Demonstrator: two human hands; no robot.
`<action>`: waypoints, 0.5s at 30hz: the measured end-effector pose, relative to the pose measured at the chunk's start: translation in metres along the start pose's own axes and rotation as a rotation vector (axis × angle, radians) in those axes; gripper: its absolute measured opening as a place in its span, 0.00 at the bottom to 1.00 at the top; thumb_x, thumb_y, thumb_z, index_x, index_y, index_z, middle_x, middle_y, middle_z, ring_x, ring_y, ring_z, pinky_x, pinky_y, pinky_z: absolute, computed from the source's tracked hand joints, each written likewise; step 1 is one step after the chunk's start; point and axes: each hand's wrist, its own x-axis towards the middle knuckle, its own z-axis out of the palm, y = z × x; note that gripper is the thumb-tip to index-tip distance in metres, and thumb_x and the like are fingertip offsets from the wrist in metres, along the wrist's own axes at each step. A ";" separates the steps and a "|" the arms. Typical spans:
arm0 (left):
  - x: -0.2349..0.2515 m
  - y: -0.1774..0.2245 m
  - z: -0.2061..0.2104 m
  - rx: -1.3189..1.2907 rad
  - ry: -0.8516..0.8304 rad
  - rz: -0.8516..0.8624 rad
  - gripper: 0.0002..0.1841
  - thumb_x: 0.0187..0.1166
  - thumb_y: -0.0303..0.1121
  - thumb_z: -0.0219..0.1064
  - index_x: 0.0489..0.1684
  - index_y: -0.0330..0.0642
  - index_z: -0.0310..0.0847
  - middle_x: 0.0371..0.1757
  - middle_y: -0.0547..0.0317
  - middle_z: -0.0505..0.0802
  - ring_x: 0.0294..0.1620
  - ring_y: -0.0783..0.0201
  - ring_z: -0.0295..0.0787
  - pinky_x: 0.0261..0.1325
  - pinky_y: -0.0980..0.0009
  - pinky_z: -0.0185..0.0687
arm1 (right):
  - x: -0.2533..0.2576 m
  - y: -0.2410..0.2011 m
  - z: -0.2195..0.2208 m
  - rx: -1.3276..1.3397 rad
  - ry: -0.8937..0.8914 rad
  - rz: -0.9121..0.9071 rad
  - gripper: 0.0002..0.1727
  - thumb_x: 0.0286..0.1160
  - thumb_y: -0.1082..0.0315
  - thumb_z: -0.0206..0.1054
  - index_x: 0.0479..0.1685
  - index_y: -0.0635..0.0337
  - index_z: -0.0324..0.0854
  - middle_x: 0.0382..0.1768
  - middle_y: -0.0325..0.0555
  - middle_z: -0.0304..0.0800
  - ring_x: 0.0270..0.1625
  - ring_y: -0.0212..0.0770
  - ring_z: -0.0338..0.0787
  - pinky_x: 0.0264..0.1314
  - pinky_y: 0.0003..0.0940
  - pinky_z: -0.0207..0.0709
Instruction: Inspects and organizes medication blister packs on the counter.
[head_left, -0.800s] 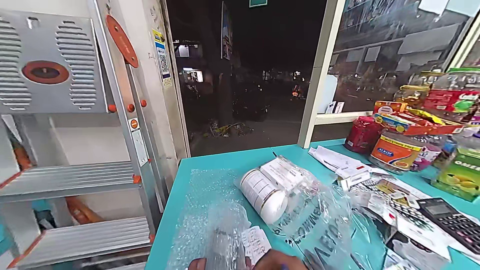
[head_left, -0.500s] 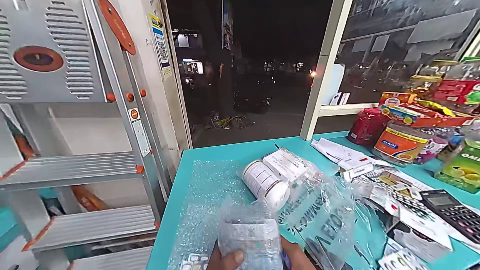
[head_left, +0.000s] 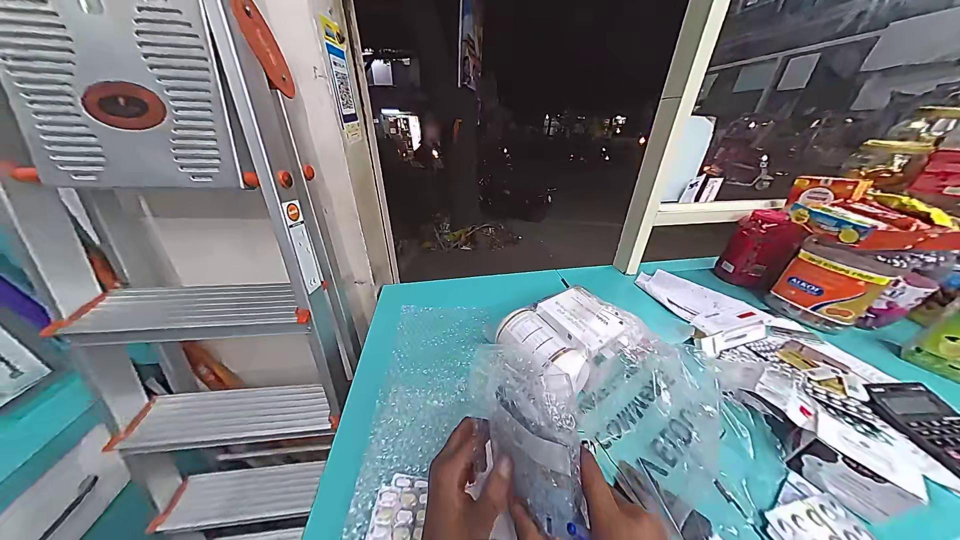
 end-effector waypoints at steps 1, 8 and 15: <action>0.001 -0.002 0.000 0.007 0.013 0.024 0.15 0.80 0.38 0.64 0.39 0.31 0.88 0.39 0.64 0.91 0.36 0.90 0.81 0.39 0.89 0.79 | -0.001 0.000 -0.001 0.009 -0.001 0.005 0.39 0.59 0.47 0.80 0.60 0.75 0.85 0.27 0.53 0.95 0.23 0.49 0.92 0.22 0.48 0.81; 0.004 -0.013 0.005 0.037 0.035 0.104 0.10 0.79 0.29 0.63 0.30 0.34 0.88 0.30 0.66 0.89 0.31 0.88 0.80 0.37 0.91 0.78 | -0.008 0.009 -0.004 0.053 -0.006 0.048 0.40 0.55 0.46 0.81 0.59 0.74 0.86 0.26 0.53 0.94 0.23 0.48 0.92 0.23 0.50 0.82; 0.023 0.020 -0.011 -0.320 -0.070 -0.611 0.19 0.91 0.33 0.46 0.43 0.43 0.88 0.34 0.72 0.94 0.31 0.82 0.86 0.35 0.84 0.81 | -0.004 0.042 -0.018 1.523 -0.025 0.517 0.15 0.70 0.52 0.75 0.51 0.43 0.84 0.40 0.29 0.98 0.42 0.25 0.96 0.45 0.25 0.91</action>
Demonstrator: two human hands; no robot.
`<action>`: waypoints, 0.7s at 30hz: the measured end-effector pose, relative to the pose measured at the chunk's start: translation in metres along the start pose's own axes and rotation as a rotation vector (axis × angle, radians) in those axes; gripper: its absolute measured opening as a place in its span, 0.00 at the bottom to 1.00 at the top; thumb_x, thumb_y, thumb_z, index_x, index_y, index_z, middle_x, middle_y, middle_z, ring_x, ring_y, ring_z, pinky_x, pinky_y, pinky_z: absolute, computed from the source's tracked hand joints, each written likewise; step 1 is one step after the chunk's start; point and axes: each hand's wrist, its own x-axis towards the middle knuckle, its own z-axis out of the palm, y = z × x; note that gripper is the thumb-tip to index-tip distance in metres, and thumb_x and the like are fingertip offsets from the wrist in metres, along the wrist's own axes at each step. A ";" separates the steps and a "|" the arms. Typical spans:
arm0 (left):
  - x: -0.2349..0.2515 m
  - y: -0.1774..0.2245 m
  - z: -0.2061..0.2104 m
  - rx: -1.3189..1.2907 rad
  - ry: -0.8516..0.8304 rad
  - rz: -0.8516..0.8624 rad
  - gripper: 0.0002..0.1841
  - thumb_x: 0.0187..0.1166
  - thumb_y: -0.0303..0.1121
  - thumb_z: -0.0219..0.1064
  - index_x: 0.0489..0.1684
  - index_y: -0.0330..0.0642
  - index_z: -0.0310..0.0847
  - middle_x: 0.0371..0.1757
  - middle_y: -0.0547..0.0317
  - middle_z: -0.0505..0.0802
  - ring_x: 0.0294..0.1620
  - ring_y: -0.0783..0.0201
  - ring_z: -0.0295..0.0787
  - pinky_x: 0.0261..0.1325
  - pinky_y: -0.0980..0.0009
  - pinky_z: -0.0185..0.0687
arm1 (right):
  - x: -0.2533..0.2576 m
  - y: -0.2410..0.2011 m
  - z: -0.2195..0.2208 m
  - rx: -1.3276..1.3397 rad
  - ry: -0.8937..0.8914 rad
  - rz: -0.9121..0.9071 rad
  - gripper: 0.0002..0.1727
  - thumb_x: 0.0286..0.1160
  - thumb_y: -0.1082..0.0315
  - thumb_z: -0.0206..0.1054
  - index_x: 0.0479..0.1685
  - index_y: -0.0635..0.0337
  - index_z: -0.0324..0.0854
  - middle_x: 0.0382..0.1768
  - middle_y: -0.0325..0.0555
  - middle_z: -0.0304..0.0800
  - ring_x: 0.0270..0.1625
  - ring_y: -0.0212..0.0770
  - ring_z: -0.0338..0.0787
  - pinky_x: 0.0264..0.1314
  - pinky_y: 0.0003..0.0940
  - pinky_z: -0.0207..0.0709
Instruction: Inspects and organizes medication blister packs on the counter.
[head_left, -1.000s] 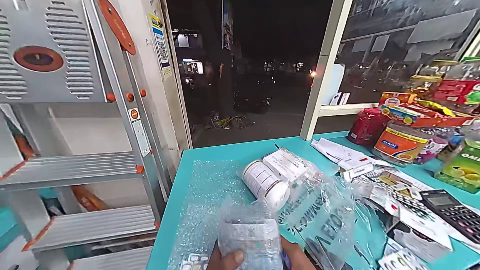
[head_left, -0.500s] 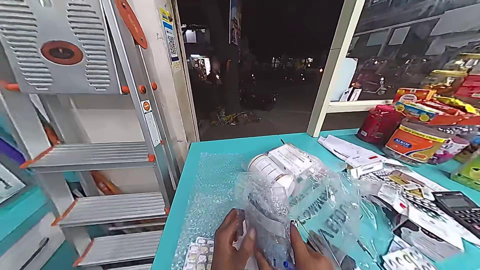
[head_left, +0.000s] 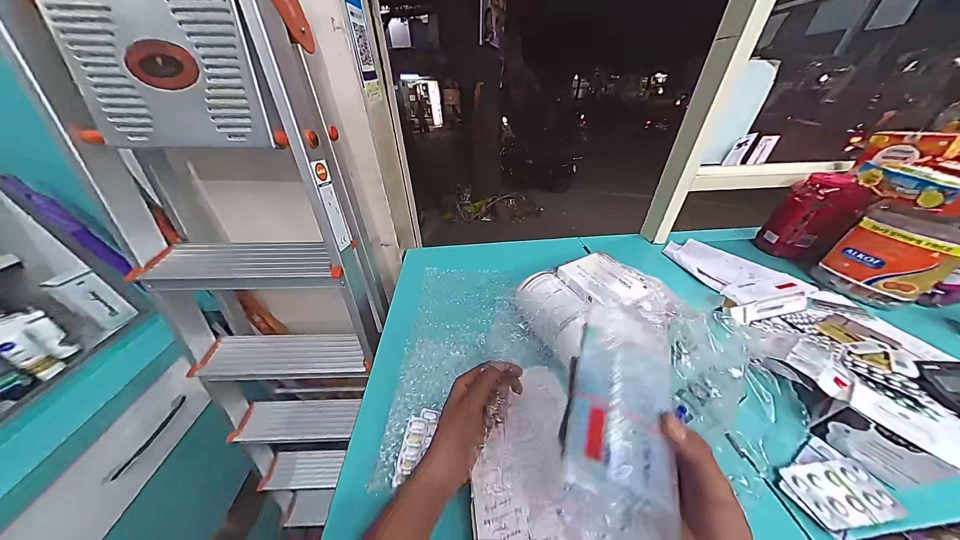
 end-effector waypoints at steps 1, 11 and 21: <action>0.001 -0.004 0.000 0.062 -0.011 0.039 0.13 0.88 0.32 0.53 0.45 0.42 0.87 0.33 0.71 0.93 0.27 0.82 0.82 0.31 0.84 0.76 | 0.003 0.001 -0.001 0.130 0.037 0.042 0.13 0.69 0.48 0.74 0.44 0.41 0.91 0.38 0.32 0.99 0.42 0.26 0.96 0.45 0.26 0.91; -0.016 -0.005 0.001 0.284 -0.196 0.651 0.15 0.86 0.33 0.61 0.63 0.33 0.80 0.48 0.65 0.93 0.35 0.86 0.85 0.38 0.86 0.82 | 0.006 0.009 0.005 -0.228 0.049 0.109 0.16 0.83 0.56 0.61 0.59 0.56 0.73 0.39 0.31 0.96 0.41 0.26 0.96 0.46 0.26 0.92; -0.025 0.001 -0.004 -0.513 -0.423 -0.059 0.14 0.64 0.53 0.71 0.37 0.62 0.98 0.38 0.70 0.98 0.39 0.77 0.95 0.40 0.78 0.89 | 0.042 0.014 -0.001 -0.932 -0.025 -0.410 0.21 0.88 0.58 0.56 0.21 0.49 0.80 0.13 0.18 0.67 0.14 0.11 0.63 0.18 0.10 0.56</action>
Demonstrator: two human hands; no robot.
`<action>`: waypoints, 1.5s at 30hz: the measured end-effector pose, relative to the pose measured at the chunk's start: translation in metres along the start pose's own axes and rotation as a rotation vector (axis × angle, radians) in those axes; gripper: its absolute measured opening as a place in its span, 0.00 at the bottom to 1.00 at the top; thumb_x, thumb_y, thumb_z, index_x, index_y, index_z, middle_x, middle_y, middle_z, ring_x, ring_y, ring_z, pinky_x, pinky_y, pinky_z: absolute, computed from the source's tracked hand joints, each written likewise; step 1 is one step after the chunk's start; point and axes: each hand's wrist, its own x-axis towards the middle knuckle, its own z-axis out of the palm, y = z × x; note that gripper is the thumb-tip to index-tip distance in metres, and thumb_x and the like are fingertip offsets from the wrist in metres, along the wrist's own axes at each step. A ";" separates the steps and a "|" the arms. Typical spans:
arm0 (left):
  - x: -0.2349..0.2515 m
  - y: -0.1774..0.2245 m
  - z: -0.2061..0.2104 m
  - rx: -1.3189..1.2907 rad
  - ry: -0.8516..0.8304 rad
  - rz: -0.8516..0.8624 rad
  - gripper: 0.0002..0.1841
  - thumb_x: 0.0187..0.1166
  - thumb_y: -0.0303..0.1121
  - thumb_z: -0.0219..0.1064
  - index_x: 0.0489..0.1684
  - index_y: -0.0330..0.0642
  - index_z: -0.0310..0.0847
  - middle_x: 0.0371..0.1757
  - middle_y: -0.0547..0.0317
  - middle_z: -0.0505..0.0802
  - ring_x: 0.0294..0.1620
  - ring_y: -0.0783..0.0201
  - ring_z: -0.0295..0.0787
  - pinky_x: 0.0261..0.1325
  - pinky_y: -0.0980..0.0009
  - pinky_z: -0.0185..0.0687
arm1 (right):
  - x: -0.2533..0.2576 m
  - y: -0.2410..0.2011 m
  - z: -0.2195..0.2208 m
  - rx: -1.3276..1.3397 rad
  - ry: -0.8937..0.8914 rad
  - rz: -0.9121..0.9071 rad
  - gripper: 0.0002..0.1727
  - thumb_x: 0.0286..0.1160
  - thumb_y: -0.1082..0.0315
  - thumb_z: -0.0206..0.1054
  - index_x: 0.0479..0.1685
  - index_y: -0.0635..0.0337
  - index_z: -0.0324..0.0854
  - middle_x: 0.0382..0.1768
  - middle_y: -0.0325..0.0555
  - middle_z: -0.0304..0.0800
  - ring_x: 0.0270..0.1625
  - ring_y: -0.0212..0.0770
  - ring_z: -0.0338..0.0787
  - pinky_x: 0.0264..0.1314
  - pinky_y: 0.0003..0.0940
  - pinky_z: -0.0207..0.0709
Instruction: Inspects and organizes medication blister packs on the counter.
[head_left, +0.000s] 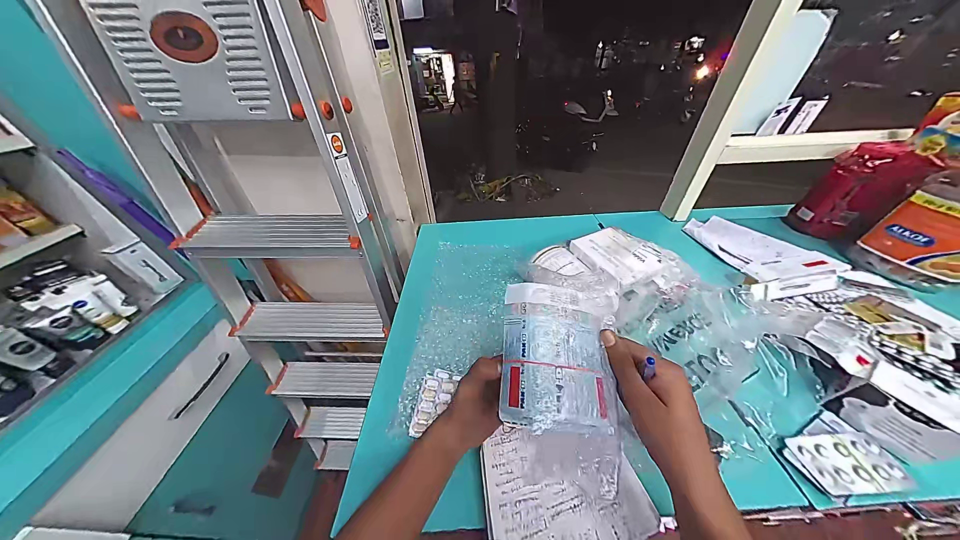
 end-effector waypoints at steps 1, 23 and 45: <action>0.002 -0.002 -0.004 -0.068 -0.055 -0.016 0.18 0.63 0.56 0.72 0.41 0.59 0.98 0.41 0.67 0.99 0.41 0.74 0.96 0.38 0.76 0.90 | 0.001 0.001 0.000 -0.052 0.018 -0.033 0.21 0.87 0.58 0.58 0.20 0.50 0.80 0.13 0.19 0.67 0.15 0.10 0.62 0.18 0.10 0.55; 0.014 0.002 0.004 -0.035 0.376 0.069 0.16 0.64 0.52 0.71 0.40 0.51 0.88 0.36 0.61 0.97 0.39 0.68 0.96 0.42 0.68 0.94 | 0.016 -0.009 -0.022 -0.216 -0.356 -0.143 0.17 0.83 0.55 0.64 0.35 0.60 0.88 0.23 0.35 0.88 0.25 0.23 0.82 0.30 0.21 0.74; 0.005 0.025 -0.015 0.555 0.535 0.638 0.22 0.71 0.44 0.73 0.54 0.40 0.75 0.39 0.75 0.94 0.43 0.80 0.92 0.50 0.76 0.90 | 0.065 -0.034 0.020 -0.123 -0.400 -0.159 0.28 0.87 0.47 0.57 0.72 0.59 0.81 0.42 0.40 0.96 0.38 0.29 0.89 0.40 0.32 0.82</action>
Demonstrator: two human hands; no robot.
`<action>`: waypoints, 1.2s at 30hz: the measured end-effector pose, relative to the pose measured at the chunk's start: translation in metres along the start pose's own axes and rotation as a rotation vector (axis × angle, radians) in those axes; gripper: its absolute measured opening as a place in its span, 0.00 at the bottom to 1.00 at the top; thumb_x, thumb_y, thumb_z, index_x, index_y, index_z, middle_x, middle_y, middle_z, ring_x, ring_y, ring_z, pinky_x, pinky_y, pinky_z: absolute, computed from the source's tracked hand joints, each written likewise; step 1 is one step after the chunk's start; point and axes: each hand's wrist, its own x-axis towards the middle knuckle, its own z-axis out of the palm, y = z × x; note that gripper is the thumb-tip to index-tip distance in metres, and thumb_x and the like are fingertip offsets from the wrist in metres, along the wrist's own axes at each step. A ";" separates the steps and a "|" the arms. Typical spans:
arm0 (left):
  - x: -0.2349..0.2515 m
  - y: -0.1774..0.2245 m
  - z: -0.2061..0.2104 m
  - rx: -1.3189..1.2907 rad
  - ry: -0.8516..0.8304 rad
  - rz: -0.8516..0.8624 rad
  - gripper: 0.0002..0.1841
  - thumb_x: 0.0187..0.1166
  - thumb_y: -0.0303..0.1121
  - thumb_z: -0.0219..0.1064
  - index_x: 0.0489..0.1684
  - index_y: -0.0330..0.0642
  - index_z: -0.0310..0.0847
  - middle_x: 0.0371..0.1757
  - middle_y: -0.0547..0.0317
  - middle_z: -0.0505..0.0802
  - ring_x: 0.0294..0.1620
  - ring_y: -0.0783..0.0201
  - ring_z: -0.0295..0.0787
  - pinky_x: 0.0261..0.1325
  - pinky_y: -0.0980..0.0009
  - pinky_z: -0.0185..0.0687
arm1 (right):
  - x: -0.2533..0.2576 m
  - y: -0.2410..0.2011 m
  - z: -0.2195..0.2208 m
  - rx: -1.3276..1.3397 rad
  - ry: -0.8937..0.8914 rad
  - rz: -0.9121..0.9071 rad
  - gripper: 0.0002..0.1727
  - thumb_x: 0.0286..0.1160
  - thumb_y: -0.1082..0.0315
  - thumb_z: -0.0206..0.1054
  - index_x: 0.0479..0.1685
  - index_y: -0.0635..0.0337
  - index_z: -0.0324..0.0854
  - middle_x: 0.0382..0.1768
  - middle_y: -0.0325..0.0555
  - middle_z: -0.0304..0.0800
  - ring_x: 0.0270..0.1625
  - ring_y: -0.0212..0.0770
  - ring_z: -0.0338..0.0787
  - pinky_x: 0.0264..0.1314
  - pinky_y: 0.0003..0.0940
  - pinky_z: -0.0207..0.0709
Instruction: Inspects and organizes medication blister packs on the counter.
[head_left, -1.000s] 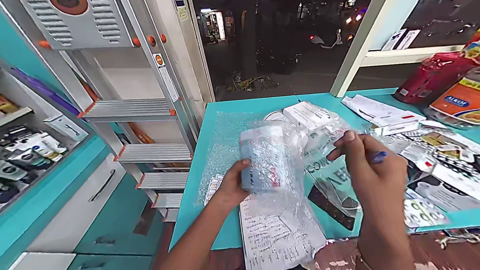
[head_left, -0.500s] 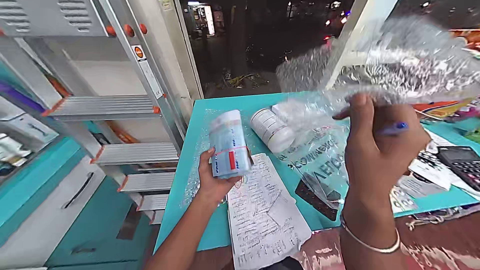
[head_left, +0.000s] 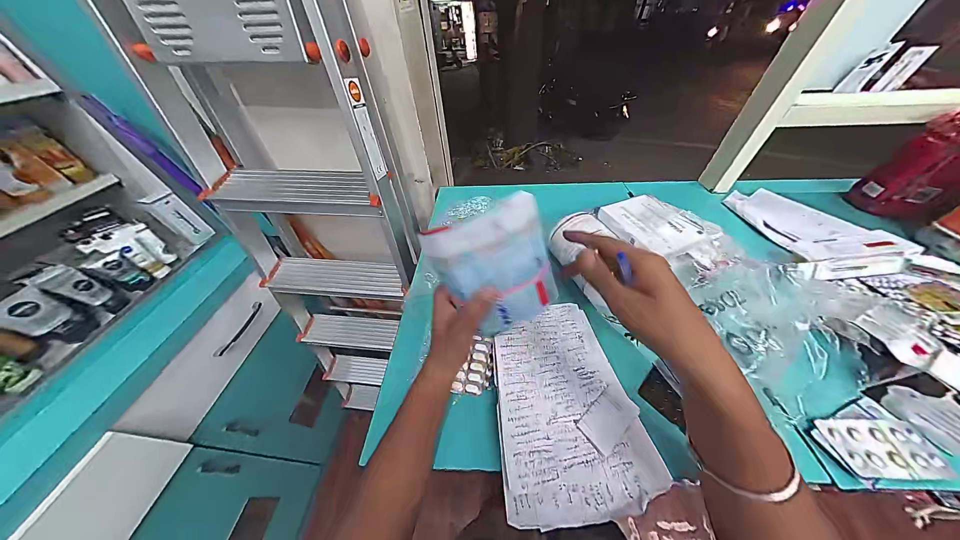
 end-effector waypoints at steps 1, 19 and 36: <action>-0.004 -0.002 0.007 0.173 -0.067 0.103 0.23 0.71 0.42 0.75 0.54 0.32 0.77 0.41 0.76 0.94 0.44 0.83 0.91 0.52 0.78 0.90 | -0.014 0.006 0.004 0.059 -0.022 0.010 0.32 0.84 0.46 0.60 0.76 0.62 0.77 0.48 0.40 0.96 0.41 0.25 0.89 0.42 0.26 0.82; -0.018 -0.014 0.020 -0.398 -0.467 -0.747 0.32 0.77 0.75 0.45 0.33 0.60 0.84 0.18 0.78 0.84 0.16 0.83 0.76 0.19 0.84 0.70 | -0.083 0.045 0.030 -0.363 0.412 -0.371 0.24 0.73 0.59 0.73 0.68 0.52 0.79 0.67 0.57 0.87 0.53 0.40 0.91 0.38 0.24 0.79; -0.027 -0.013 0.034 -0.718 -0.162 -0.751 0.22 0.83 0.49 0.46 0.41 0.49 0.87 0.39 0.54 0.97 0.43 0.62 0.97 0.49 0.61 0.94 | -0.111 0.032 0.026 -0.184 0.463 -0.174 0.14 0.72 0.57 0.76 0.38 0.61 0.92 0.34 0.43 0.83 0.28 0.17 0.73 0.28 0.05 0.62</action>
